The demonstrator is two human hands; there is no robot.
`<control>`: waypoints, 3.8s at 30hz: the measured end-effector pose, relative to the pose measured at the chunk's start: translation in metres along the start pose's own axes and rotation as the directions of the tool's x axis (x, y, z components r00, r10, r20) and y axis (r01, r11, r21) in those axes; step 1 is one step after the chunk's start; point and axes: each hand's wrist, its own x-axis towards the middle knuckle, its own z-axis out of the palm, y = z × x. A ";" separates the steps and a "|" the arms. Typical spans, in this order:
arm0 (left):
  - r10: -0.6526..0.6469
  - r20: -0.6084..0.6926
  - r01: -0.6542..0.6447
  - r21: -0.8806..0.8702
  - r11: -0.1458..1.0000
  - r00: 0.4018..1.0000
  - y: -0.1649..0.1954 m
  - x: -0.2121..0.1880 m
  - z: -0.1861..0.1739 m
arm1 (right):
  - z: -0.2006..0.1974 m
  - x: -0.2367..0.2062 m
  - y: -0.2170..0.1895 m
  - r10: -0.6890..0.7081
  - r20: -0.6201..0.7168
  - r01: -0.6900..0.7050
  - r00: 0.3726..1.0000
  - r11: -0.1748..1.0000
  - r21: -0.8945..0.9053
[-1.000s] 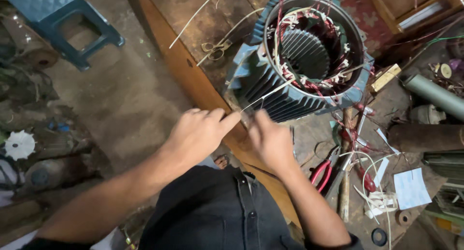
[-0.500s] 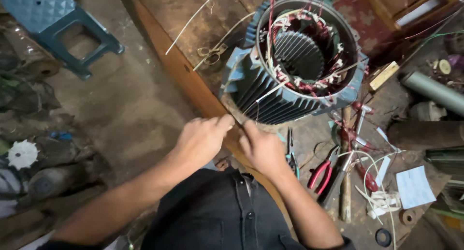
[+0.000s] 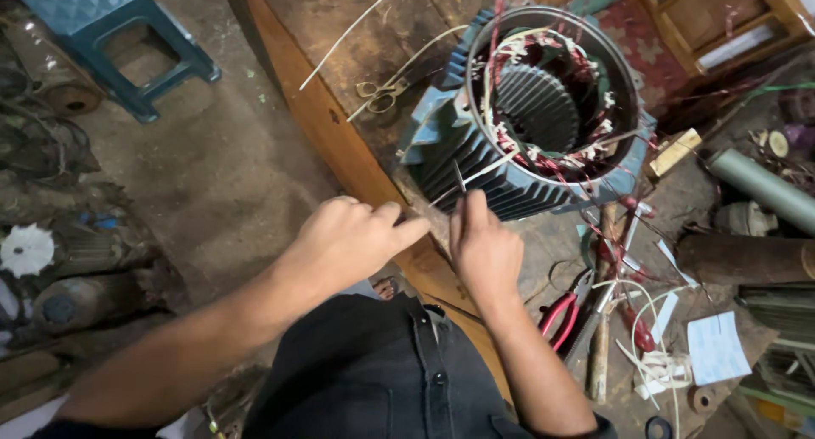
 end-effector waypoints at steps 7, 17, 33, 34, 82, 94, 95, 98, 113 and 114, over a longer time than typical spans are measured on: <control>-0.031 0.051 0.029 0.050 0.998 0.998 0.006 0.000 -0.002 | -0.004 -0.004 -0.002 0.069 -0.022 -0.068 0.997 0.996 0.066; -0.336 -0.045 0.328 0.368 0.870 0.941 0.062 0.075 0.007 | -0.033 -0.018 0.033 0.467 0.011 -0.377 0.884 0.700 0.606; -0.080 -0.073 0.083 0.044 0.996 0.994 0.027 0.001 0.029 | -0.019 -0.007 0.003 -0.070 0.062 0.069 0.996 0.997 0.019; -0.063 -0.052 0.068 0.091 0.994 0.997 0.024 0.000 0.027 | -0.019 -0.004 0.001 -0.036 0.034 0.036 0.999 0.999 -0.003; 0.212 0.080 -0.209 -0.046 0.977 0.974 -0.040 0.013 0.006 | -0.008 0.007 -0.020 0.200 0.104 -0.207 0.974 0.977 0.051; 0.042 0.053 -0.003 -0.579 0.815 0.998 -0.060 0.015 0.012 | 0.015 0.005 -0.017 -0.043 0.097 0.022 0.994 0.977 0.210; 0.041 0.060 0.001 -0.577 0.816 0.997 -0.062 0.016 0.016 | 0.016 0.008 -0.017 0.050 0.050 -0.057 0.998 0.986 0.159; 0.056 0.055 -0.012 -0.595 0.803 0.997 -0.066 0.012 0.028 | 0.022 0.006 -0.019 0.177 -0.020 -0.173 0.984 0.977 0.126; -0.333 0.470 0.501 -0.295 0.814 0.818 -0.096 -0.004 0.083 | 0.030 -0.079 0.093 0.618 0.005 -0.617 0.786 0.785 -0.063; -0.378 0.427 0.534 -0.340 0.774 0.821 -0.090 0.001 0.086 | 0.027 -0.079 0.100 0.628 0.002 -0.625 0.778 0.774 -0.096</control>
